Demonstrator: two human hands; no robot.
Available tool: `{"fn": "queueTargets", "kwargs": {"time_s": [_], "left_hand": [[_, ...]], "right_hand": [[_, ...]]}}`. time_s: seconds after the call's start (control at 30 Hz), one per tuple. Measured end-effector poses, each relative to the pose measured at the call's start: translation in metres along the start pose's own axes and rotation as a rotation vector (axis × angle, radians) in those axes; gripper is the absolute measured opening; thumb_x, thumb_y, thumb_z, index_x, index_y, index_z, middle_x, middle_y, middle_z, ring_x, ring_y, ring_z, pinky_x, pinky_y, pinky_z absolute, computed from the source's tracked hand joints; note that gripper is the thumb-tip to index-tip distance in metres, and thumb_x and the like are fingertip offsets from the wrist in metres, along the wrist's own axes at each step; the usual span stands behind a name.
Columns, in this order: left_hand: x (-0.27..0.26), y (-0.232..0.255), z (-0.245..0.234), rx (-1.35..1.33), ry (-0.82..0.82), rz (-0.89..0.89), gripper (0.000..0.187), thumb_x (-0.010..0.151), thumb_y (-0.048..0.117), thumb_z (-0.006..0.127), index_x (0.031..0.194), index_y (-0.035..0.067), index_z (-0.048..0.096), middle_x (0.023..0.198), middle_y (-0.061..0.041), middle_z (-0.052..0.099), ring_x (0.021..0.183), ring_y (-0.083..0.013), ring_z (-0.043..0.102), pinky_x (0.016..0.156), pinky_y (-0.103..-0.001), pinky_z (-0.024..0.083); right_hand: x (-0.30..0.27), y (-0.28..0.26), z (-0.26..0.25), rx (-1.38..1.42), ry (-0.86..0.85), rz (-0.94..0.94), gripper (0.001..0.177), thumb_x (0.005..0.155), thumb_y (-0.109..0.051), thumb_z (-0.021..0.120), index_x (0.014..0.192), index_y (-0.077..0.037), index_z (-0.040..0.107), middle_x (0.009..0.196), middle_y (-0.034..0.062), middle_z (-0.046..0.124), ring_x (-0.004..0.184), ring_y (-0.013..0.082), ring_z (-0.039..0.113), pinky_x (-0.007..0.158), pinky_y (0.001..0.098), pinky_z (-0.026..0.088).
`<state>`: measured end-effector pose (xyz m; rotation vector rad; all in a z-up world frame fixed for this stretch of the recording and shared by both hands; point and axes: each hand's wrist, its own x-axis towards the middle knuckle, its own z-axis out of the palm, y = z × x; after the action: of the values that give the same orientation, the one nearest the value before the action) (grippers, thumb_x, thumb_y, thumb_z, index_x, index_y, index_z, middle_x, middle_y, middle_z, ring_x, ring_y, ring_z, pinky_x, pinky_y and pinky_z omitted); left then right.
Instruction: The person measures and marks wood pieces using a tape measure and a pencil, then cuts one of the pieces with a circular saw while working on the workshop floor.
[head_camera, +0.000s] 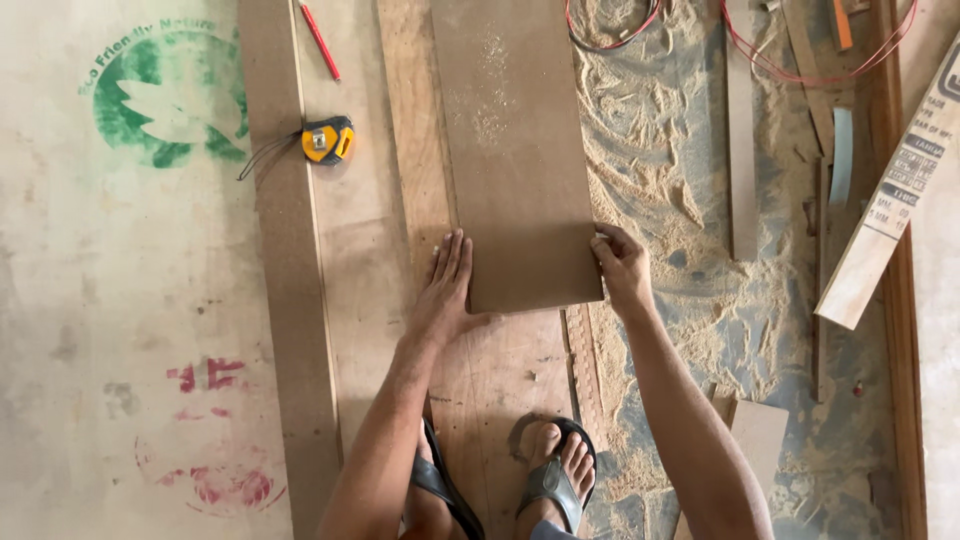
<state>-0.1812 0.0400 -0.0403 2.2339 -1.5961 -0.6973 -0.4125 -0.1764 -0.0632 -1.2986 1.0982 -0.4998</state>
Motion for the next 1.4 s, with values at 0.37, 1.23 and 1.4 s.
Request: {"fn": "queueTargets", "kwargs": {"time_s": [0.37, 1.23, 1.4], "left_hand": [[0.016, -0.005, -0.007, 0.047, -0.046, -0.022, 0.148, 0.060, 0.077, 0.079, 0.159, -0.003, 0.004, 0.170, -0.019, 0.001, 0.158, -0.0289, -0.001, 0.130, -0.043, 0.004], [-0.079, -0.196, -0.147, 0.033, 0.395, -1.100, 0.105, 0.091, 0.082, 0.053, 0.133, -0.014, 0.060, 0.137, -0.040, 0.059, 0.131, -0.0479, 0.056, 0.106, -0.054, 0.051], [0.010, -0.208, -0.210, -0.791, 0.469, -0.890, 0.105, 0.090, 0.092, 0.051, 0.132, -0.004, 0.060, 0.114, -0.016, 0.071, 0.093, -0.0206, 0.072, 0.081, -0.041, 0.061]], "right_hand": [[0.013, -0.018, 0.005, -0.085, -0.006, 0.021, 0.033, 0.101, -0.013, 0.059, 0.132, -0.003, 0.064, 0.110, 0.0152, 0.076, 0.091, 0.0197, 0.076, 0.078, 0.0350, 0.067], [-0.096, -0.070, 0.039, -0.332, 0.035, -0.400, 0.029, 0.103, -0.009, 0.060, 0.129, 0.002, 0.062, 0.117, 0.0186, 0.073, 0.104, 0.0253, 0.074, 0.090, 0.0365, 0.064], [-0.115, -0.107, 0.089, -0.364, -0.353, -0.462, 0.033, 0.102, -0.019, 0.060, 0.128, 0.001, 0.064, 0.119, 0.0184, 0.074, 0.101, 0.0268, 0.077, 0.088, 0.0382, 0.067]]}}
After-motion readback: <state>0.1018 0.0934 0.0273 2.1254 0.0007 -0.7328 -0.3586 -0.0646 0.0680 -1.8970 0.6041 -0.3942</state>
